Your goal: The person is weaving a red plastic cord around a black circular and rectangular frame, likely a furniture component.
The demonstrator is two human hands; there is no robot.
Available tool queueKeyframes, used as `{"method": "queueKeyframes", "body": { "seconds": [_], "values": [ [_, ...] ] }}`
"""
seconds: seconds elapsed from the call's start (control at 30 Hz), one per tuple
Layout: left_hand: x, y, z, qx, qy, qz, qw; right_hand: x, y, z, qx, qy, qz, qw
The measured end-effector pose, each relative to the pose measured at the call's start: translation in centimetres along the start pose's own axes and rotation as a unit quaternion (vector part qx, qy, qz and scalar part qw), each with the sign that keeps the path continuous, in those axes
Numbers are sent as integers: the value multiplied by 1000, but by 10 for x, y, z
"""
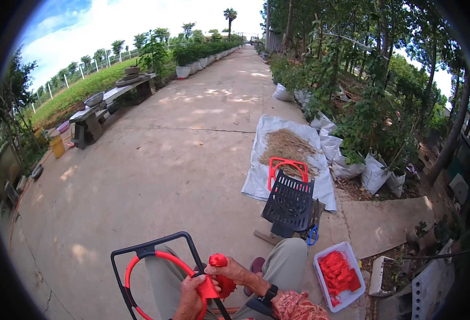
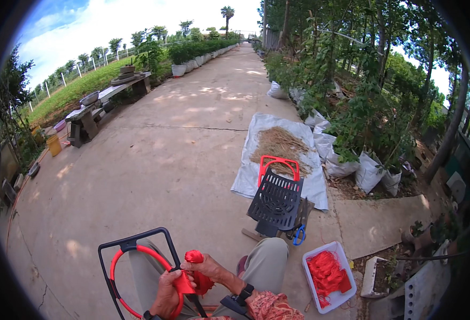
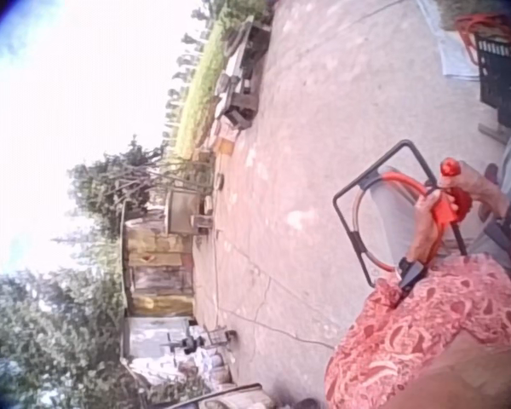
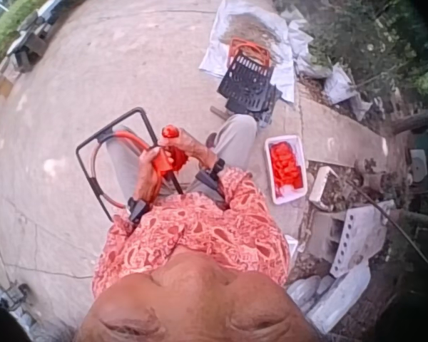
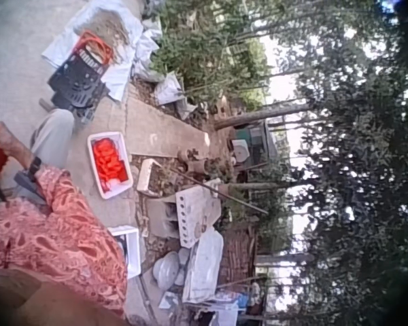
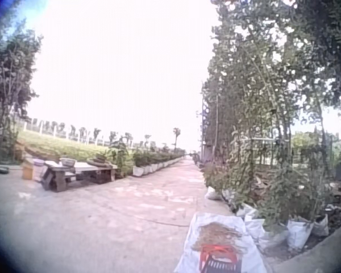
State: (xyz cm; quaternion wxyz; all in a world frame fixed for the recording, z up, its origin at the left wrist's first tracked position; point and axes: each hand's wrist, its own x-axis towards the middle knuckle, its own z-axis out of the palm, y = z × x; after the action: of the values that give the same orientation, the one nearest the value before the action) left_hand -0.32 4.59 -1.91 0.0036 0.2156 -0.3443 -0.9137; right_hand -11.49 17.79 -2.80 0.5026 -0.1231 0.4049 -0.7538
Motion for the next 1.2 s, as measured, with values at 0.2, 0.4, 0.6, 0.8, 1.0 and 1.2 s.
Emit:
{"method": "queueKeyframes", "body": {
  "seconds": [0.2,0.4,0.6,0.8,1.0,1.2],
  "values": [
    [1,2,1,-3,1,-3,1000,0,0,-1,0,-5,-3,1000],
    [7,3,1,12,16,-6,1000,-1,-5,-1,11,-23,-14,1000],
    [5,3,4,28,24,-13,999,3,9,-12,-25,-17,-45,999],
    [-5,4,9,50,51,-7,997,-1,12,-5,-55,-28,-51,997],
    [2,4,6,30,9,-10,999,-5,-11,4,-60,30,-63,996],
    [-6,8,2,29,-15,9,999,-5,-15,-9,-116,30,-74,990]
  ]
}}
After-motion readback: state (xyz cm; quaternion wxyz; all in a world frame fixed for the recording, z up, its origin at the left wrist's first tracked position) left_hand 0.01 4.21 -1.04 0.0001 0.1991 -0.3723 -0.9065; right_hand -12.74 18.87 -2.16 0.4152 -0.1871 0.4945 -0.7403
